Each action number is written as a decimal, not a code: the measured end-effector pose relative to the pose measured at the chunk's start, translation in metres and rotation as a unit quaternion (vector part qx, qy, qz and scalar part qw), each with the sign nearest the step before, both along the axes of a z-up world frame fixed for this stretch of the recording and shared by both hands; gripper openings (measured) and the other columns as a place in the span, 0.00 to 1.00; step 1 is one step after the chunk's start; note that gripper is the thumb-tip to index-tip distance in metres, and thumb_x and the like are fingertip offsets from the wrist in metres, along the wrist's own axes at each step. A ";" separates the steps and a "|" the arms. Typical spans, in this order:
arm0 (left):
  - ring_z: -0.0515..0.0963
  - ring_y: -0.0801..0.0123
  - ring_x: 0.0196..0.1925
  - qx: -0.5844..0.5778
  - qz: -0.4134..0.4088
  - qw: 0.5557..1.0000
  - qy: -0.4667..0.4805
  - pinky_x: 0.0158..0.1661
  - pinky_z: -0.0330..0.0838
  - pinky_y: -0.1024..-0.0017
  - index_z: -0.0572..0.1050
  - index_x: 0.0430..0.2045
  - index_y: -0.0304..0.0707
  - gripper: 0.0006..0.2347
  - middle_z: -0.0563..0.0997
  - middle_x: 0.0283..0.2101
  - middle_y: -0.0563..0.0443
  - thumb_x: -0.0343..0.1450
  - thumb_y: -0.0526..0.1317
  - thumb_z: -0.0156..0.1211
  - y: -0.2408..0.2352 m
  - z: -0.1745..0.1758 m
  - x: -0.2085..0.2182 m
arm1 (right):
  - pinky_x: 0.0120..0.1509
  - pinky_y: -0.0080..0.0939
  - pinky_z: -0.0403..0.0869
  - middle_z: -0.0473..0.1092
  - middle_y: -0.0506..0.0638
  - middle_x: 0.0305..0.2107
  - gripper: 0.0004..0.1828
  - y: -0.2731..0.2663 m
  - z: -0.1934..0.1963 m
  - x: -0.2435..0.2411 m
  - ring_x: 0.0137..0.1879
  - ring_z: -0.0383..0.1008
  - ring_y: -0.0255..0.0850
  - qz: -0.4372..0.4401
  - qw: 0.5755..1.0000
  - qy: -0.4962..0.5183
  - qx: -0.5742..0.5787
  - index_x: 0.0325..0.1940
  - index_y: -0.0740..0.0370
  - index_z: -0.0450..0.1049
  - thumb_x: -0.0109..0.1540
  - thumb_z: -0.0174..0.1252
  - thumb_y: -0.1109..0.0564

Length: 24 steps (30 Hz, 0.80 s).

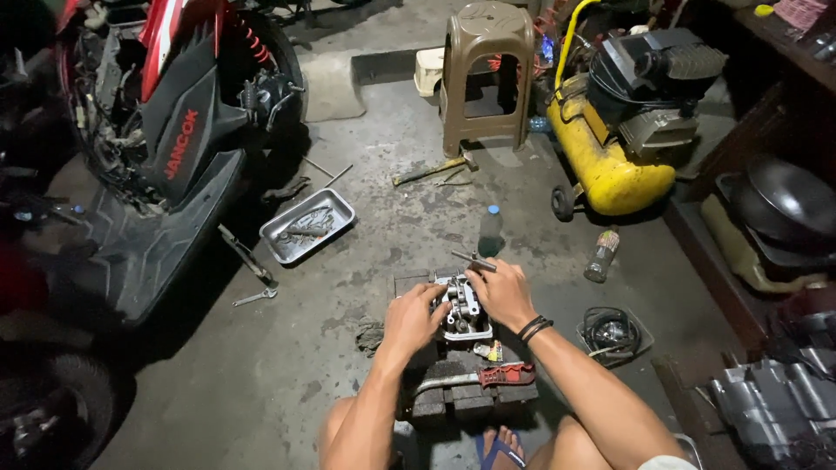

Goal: The person sits on the floor and uses a screwdriver to tighten screws on a small engine cylinder head clamped in a vise. They adjust the part and continue tightening the screws throughout the video.

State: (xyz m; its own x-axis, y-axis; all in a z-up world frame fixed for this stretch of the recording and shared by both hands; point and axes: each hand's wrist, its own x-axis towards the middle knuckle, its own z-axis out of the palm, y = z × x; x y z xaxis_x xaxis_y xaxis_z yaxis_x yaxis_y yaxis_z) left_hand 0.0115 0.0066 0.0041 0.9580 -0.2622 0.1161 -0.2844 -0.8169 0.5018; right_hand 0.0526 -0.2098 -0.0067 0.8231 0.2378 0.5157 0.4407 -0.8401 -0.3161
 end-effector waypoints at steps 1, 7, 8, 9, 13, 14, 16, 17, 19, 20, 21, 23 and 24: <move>0.84 0.53 0.50 -0.001 0.000 1.000 -0.002 0.47 0.77 0.56 0.78 0.55 0.55 0.16 0.82 0.52 0.53 0.73 0.50 0.56 0.000 -0.003 0.000 | 0.46 0.42 0.71 0.70 0.42 0.26 0.14 0.001 0.001 -0.002 0.40 0.76 0.42 0.000 1.000 -0.002 -0.001 0.35 0.51 0.76 0.68 0.53 0.42; 0.84 0.50 0.49 -0.006 -0.007 1.000 -0.008 0.46 0.77 0.53 0.78 0.54 0.53 0.17 0.82 0.52 0.50 0.73 0.51 0.57 0.003 -0.004 0.002 | 0.46 0.36 0.70 0.71 0.37 0.26 0.13 0.003 0.006 0.003 0.39 0.76 0.37 0.005 0.998 -0.037 0.048 0.37 0.47 0.78 0.69 0.53 0.44; 0.84 0.49 0.49 -0.006 -0.008 1.000 -0.008 0.46 0.77 0.53 0.78 0.55 0.53 0.17 0.81 0.53 0.50 0.73 0.51 0.57 0.004 -0.006 0.004 | 0.47 0.38 0.71 0.71 0.39 0.26 0.15 0.003 0.009 0.002 0.39 0.76 0.39 0.002 0.999 -0.039 0.013 0.35 0.49 0.78 0.69 0.53 0.43; 0.84 0.49 0.49 -0.009 -0.009 1.000 -0.003 0.46 0.77 0.53 0.78 0.55 0.53 0.17 0.81 0.53 0.50 0.73 0.51 0.57 0.004 -0.011 0.002 | 0.47 0.39 0.71 0.71 0.41 0.25 0.18 0.002 0.010 -0.003 0.39 0.76 0.40 0.000 0.999 -0.037 -0.025 0.33 0.51 0.78 0.69 0.52 0.42; 0.84 0.49 0.49 0.005 -0.010 1.000 -0.005 0.45 0.77 0.54 0.78 0.55 0.53 0.17 0.81 0.53 0.50 0.73 0.51 0.57 0.003 -0.008 0.001 | 0.45 0.38 0.72 0.71 0.40 0.25 0.15 0.000 0.006 0.001 0.38 0.76 0.39 0.022 0.999 -0.021 -0.013 0.34 0.51 0.77 0.68 0.52 0.44; 0.84 0.48 0.49 0.012 -0.014 1.000 -0.005 0.46 0.77 0.53 0.77 0.56 0.53 0.17 0.81 0.54 0.49 0.73 0.51 0.57 0.003 -0.006 0.000 | 0.46 0.36 0.70 0.71 0.39 0.25 0.16 -0.001 0.005 0.001 0.38 0.76 0.37 0.018 0.999 -0.031 0.011 0.35 0.49 0.77 0.70 0.51 0.43; 0.84 0.47 0.49 0.017 -0.016 1.000 -0.006 0.46 0.77 0.53 0.77 0.56 0.52 0.17 0.81 0.54 0.48 0.73 0.50 0.56 0.003 -0.004 0.000 | 0.46 0.34 0.69 0.71 0.37 0.25 0.17 -0.001 0.006 0.004 0.38 0.76 0.35 0.015 0.999 -0.041 0.032 0.36 0.48 0.77 0.71 0.49 0.43; 0.84 0.47 0.49 0.023 -0.020 1.000 -0.007 0.46 0.77 0.52 0.76 0.57 0.53 0.18 0.81 0.55 0.48 0.73 0.51 0.56 0.003 -0.004 -0.002 | 0.46 0.33 0.69 0.71 0.37 0.25 0.16 -0.001 0.005 0.003 0.38 0.76 0.35 0.011 0.998 -0.049 0.025 0.36 0.48 0.77 0.71 0.50 0.43; 0.84 0.47 0.49 0.029 -0.027 0.999 -0.008 0.46 0.77 0.52 0.76 0.57 0.53 0.18 0.81 0.55 0.48 0.73 0.51 0.56 0.002 -0.001 -0.004 | 0.47 0.33 0.70 0.71 0.37 0.25 0.16 -0.001 0.005 0.000 0.37 0.76 0.34 0.004 0.998 -0.056 0.019 0.36 0.49 0.77 0.71 0.50 0.43; 0.84 0.47 0.50 0.034 -0.024 0.999 0.003 0.47 0.77 0.52 0.75 0.59 0.53 0.19 0.80 0.56 0.49 0.74 0.51 0.55 0.001 0.002 -0.005 | 0.46 0.39 0.71 0.72 0.41 0.26 0.17 0.000 0.006 -0.002 0.39 0.76 0.39 0.002 1.000 -0.006 -0.014 0.37 0.50 0.77 0.70 0.50 0.42; 0.84 0.46 0.50 0.039 -0.020 0.999 0.014 0.48 0.77 0.52 0.74 0.60 0.53 0.20 0.80 0.57 0.49 0.74 0.52 0.54 0.001 0.005 -0.007 | 0.46 0.45 0.73 0.72 0.44 0.28 0.18 0.003 0.005 -0.005 0.40 0.77 0.44 0.001 0.998 0.044 -0.046 0.38 0.52 0.77 0.69 0.49 0.41; 0.83 0.46 0.51 0.036 -0.021 0.999 0.020 0.48 0.77 0.52 0.73 0.61 0.53 0.20 0.80 0.56 0.48 0.74 0.51 0.53 0.002 0.007 -0.010 | 0.46 0.44 0.73 0.72 0.43 0.27 0.18 0.003 0.006 -0.005 0.40 0.77 0.43 0.002 0.998 0.037 -0.056 0.38 0.51 0.77 0.70 0.49 0.41; 0.83 0.45 0.51 0.032 -0.022 0.999 0.024 0.48 0.77 0.52 0.72 0.62 0.53 0.20 0.80 0.56 0.47 0.74 0.51 0.53 0.002 0.009 -0.011 | 0.45 0.43 0.73 0.72 0.42 0.27 0.18 0.003 0.008 -0.005 0.39 0.77 0.42 0.003 0.997 0.027 -0.067 0.38 0.50 0.76 0.70 0.48 0.41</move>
